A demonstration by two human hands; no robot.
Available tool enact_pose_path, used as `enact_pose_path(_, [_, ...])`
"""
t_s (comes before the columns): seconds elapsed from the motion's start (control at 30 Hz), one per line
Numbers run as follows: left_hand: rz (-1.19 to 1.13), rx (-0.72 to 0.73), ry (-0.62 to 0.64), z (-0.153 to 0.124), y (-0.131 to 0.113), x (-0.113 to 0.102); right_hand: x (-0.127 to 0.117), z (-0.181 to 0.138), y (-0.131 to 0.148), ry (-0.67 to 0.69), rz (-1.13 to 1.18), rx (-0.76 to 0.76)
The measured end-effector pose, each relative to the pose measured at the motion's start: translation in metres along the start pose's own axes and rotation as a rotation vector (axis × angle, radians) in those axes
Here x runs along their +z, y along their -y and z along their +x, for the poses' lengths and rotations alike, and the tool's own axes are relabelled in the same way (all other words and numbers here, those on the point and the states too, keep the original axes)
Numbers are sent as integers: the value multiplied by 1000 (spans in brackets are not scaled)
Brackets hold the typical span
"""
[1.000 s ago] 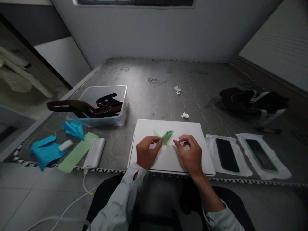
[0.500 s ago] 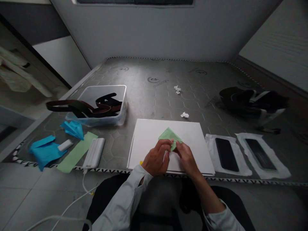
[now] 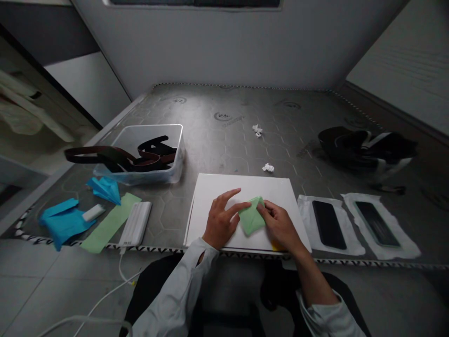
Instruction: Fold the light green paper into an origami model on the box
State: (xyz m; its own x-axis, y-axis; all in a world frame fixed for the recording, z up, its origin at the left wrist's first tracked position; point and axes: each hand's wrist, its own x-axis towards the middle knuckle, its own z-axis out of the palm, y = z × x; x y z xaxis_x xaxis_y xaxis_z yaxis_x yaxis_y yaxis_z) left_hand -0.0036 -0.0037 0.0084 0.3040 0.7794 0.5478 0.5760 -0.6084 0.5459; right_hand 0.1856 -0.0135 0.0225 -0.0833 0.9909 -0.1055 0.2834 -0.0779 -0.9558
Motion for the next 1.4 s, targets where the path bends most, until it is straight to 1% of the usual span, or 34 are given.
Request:
enact_pose_path(0.1, [-1,59,61,-1,2,1,-3,-1,-2,11,-91,5])
enact_pose_path(0.2, [17,66,111,-3,5,2,-3,-2,-3,-52,-202,-12])
enact_pose_path(0.27, [56,31,162,-4,6,4,-4,-1,-4,-115,-333,-97])
enact_pose_path(0.33, [104,-12,222,-4,6,5,-8,0,-4,-137,-448,-215])
enact_pose_path(0.4, [133,-47,277,-3,5,5,-13,0,-3,-91,-503,-292])
enact_pose_path(0.53, [118,-99,323,-1,3,3,-22,-2,0,103,-580,-334])
enact_pose_path(0.6, [107,-112,322,1,2,3,-23,-2,1,119,-648,-353])
enact_pose_path(0.7, [90,-155,305,2,1,4,-19,-2,1,54,-701,-347])
enact_pose_path(0.8, [62,-222,262,2,1,5,-13,-1,1,-36,-695,-270])
enact_pose_path(0.9, [48,-269,211,2,1,6,-8,-1,1,-141,-652,-142])
enact_pose_path(0.97, [65,-274,199,2,1,7,-6,0,0,-200,-634,-86])
enact_pose_path(1.03, [95,-257,203,2,0,7,-6,0,-1,-229,-658,-79])
enact_pose_path(1.2, [126,-222,208,2,1,8,-4,-1,-2,-273,-764,-107])
enact_pose_path(1.27, [124,-219,214,1,2,8,-1,-2,-1,-275,-824,-181])
enact_pose_path(1.33, [133,-215,218,1,2,8,4,-3,-1,-202,-888,-308])
enact_pose_path(1.4, [153,-224,220,2,1,7,10,-4,-5,-71,-933,-413])
